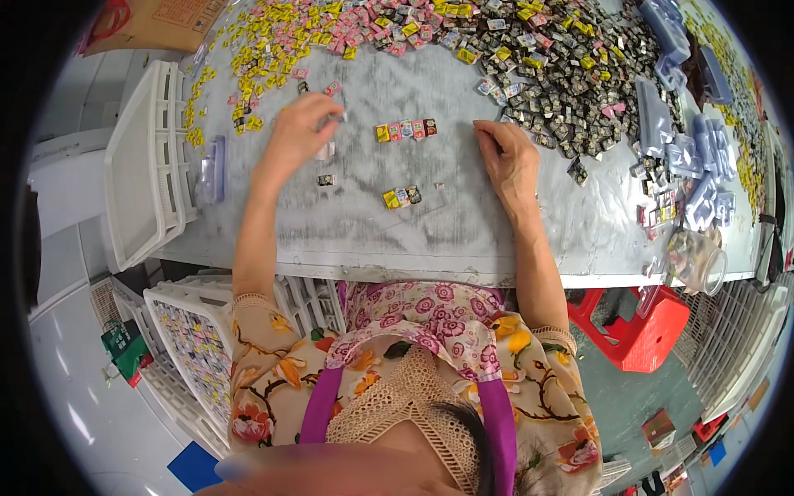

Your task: Sorting and organizing small colorful toy components or keychain charms on a work table.

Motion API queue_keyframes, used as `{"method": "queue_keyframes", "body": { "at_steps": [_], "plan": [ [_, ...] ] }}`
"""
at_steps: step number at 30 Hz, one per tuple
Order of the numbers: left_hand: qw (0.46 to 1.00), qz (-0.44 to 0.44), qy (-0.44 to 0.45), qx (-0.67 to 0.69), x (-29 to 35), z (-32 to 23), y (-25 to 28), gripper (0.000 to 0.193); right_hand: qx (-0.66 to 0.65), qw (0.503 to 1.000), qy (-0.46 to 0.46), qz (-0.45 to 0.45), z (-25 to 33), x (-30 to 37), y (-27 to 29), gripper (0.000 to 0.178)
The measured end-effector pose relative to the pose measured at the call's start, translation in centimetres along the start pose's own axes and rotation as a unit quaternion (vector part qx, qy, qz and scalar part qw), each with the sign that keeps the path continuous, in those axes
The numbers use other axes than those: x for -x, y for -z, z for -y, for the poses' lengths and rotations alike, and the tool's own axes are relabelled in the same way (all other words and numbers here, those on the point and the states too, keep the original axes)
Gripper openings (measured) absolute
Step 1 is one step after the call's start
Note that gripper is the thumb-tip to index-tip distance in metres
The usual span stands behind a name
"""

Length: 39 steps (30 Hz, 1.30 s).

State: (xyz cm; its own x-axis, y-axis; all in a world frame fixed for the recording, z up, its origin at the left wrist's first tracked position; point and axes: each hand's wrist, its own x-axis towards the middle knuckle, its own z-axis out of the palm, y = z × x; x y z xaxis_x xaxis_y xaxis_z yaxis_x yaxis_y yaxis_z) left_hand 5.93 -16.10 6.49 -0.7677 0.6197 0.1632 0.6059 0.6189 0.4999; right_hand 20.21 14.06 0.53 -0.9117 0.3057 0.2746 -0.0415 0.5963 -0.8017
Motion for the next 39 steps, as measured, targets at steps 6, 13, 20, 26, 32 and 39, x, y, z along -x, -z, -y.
{"method": "queue_keyframes", "body": {
  "at_steps": [6, 13, 20, 26, 32, 39],
  "plan": [
    [0.990, 0.101, -0.094, -0.022, 0.4, -1.0, -2.0, 0.026, 0.013, 1.000, 0.023, 0.000, -0.4, 0.2, -0.2, 0.014],
    [0.996, 0.045, 0.059, 0.047, 1.1, -2.2, -2.5, 0.038, 0.019, 0.993, 0.074, 0.086, 1.7, -0.9, -0.5, 0.031],
    [0.989, 0.017, 0.101, 0.110, 1.3, -2.6, -5.8, 0.033, 0.079, 0.970, 0.147, 0.175, 1.3, -3.4, -1.8, 0.043],
    [0.990, -0.024, 0.100, 0.097, 1.6, -2.8, -6.4, 0.031, 0.057, 0.969, 0.132, 0.201, 2.3, -3.6, -2.8, 0.034],
    [0.993, -0.031, 0.051, 0.100, 2.4, -3.5, -7.5, 0.030, 0.041, 0.973, 0.146, 0.171, 2.2, -3.1, -3.0, 0.031],
    [0.994, -0.068, 0.044, 0.078, 2.8, -4.4, -7.6, 0.030, 0.071, 0.972, 0.166, 0.150, 2.5, -2.8, -3.4, 0.032]
  ]
}}
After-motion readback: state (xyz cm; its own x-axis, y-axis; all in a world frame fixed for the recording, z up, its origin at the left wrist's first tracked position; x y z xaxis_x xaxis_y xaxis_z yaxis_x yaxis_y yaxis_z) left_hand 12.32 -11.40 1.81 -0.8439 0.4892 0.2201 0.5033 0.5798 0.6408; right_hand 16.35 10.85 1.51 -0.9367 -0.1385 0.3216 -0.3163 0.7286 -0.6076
